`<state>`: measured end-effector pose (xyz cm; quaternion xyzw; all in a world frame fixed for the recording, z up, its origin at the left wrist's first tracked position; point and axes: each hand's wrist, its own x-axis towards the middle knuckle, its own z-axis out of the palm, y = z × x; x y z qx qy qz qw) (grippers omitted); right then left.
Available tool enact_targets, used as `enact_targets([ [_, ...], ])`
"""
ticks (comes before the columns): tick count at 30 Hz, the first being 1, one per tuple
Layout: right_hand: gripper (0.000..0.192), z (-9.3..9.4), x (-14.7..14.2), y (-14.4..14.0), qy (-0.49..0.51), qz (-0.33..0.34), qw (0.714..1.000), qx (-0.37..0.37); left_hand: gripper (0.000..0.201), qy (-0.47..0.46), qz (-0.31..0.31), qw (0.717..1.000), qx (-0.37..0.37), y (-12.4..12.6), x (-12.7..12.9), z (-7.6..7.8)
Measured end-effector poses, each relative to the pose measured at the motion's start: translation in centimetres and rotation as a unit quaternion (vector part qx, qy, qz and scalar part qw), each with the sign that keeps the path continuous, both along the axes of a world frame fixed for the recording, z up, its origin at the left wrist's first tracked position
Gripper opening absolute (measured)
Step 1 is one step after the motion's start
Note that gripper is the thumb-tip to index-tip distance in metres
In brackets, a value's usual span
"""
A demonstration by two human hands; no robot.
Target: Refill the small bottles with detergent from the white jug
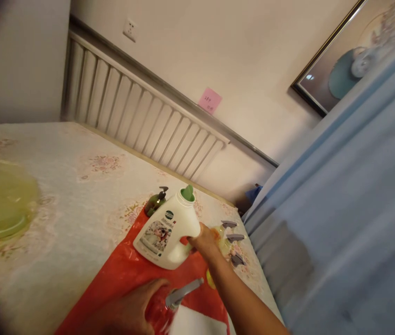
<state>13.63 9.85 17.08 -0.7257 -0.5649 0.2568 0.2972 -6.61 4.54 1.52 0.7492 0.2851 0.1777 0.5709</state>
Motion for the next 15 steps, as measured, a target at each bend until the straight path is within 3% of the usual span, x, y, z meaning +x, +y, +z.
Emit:
enact_targets([
  [5, 0.022, 0.1, -2.2, -0.4, -0.025, 0.111, 0.994, -0.005, 0.091, -0.004, -0.013, 1.000, 0.000, 0.0, -0.2, 0.6],
  [11, 0.025, -1.4, -3.0, 0.2, -0.009, 0.137, 0.991, 0.002, 0.094, 0.029, -0.009, 0.999, 0.016, -0.1, -0.1, 1.3],
  [15, 0.036, -1.8, -2.1, -0.1, 0.076, 0.157, 0.984, 0.015, 0.096, 0.027, -0.003, 1.000, 0.011, -0.1, 0.0, 1.2],
])
